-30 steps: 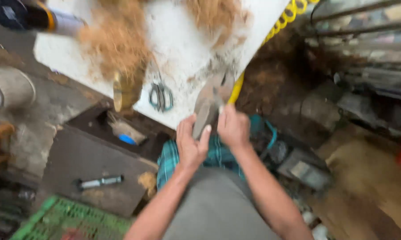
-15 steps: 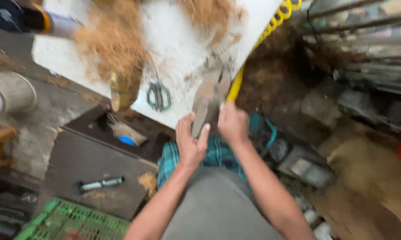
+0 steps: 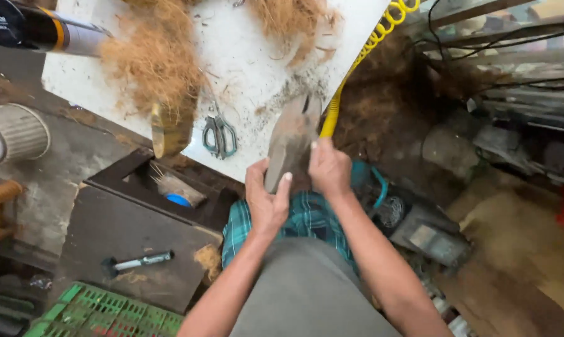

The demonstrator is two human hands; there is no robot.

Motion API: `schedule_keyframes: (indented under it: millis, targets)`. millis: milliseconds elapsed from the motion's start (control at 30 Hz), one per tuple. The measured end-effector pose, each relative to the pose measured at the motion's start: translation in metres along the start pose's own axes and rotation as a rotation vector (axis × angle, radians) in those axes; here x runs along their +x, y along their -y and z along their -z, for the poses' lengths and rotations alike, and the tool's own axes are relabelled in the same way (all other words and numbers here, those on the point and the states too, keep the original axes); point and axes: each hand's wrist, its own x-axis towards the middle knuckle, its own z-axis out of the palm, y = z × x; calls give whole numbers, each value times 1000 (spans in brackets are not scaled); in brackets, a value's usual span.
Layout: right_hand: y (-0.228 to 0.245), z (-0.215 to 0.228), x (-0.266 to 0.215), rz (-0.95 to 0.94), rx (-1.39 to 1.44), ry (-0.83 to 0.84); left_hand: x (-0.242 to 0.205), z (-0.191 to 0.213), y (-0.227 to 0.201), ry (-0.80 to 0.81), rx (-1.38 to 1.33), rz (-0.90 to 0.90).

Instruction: The person holds a dried coconut husk on a white workbench and uses a knife to scrape off the fibrous material. The person repeatedly scrapes different sections of the husk, turning it over to access new areas while the removed fibers accumulate on the table.

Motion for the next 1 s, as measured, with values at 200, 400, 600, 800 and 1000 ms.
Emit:
schedule_keyframes:
  millis: [200, 400, 600, 800, 1000]
  targets:
    - [15, 11, -15, 79, -16, 11, -4, -3, -3, -10, -16, 43]
    - [32, 30, -20, 80, -62, 92, -10, -8, -1, -18, -52, 93]
    - [39, 41, -8, 92, -73, 155, -7, -2, 3, -13, -16, 58]
    - [-8, 23, 31, 120, -300, 334, -1, 3, 3, 30, 48, -36]
    - [-32, 21, 66, 139, -311, 356, 15, 20, 19, 113, 96, -185]
